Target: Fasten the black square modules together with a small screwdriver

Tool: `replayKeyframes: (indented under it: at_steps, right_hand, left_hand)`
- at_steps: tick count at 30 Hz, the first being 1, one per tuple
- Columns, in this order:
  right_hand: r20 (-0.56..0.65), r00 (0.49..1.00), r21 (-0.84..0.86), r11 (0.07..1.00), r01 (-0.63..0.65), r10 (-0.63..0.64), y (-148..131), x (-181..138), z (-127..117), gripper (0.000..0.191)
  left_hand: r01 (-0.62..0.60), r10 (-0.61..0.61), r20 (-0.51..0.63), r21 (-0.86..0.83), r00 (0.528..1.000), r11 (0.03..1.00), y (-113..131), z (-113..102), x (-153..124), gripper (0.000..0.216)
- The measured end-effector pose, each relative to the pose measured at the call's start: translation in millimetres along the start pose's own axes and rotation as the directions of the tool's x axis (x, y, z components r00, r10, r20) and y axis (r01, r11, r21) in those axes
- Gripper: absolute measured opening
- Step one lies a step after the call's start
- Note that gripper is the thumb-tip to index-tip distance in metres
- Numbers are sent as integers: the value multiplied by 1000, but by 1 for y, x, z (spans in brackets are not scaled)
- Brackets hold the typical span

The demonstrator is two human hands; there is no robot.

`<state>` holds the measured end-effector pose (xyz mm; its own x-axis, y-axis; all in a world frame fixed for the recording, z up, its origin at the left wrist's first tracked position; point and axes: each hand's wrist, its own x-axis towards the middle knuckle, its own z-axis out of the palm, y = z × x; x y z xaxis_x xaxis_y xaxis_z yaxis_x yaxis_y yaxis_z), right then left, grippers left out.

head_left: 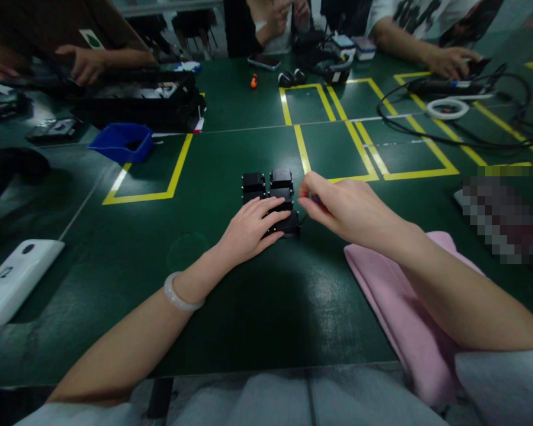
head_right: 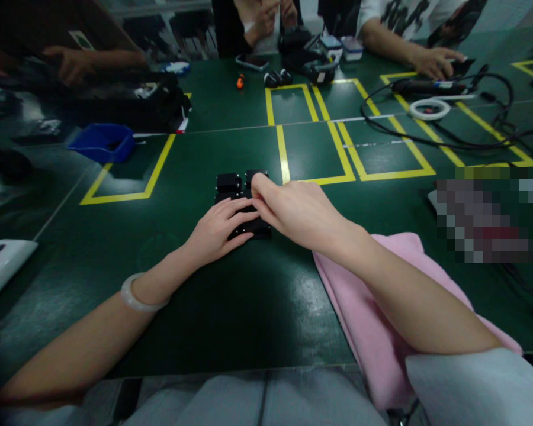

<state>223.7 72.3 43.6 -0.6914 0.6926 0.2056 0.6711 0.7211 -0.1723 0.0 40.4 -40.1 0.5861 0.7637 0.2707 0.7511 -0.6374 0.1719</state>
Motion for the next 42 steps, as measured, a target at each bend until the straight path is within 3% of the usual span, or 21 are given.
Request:
replayKeyframes:
  at_steps: [42]
  right_hand:
    - [13, 1000, 64, 998, -11, 11, -1, 1, -2, 23]
  left_hand:
    - [1, -1, 0, -4, 1000, 1000, 0, 0, 0, 39]
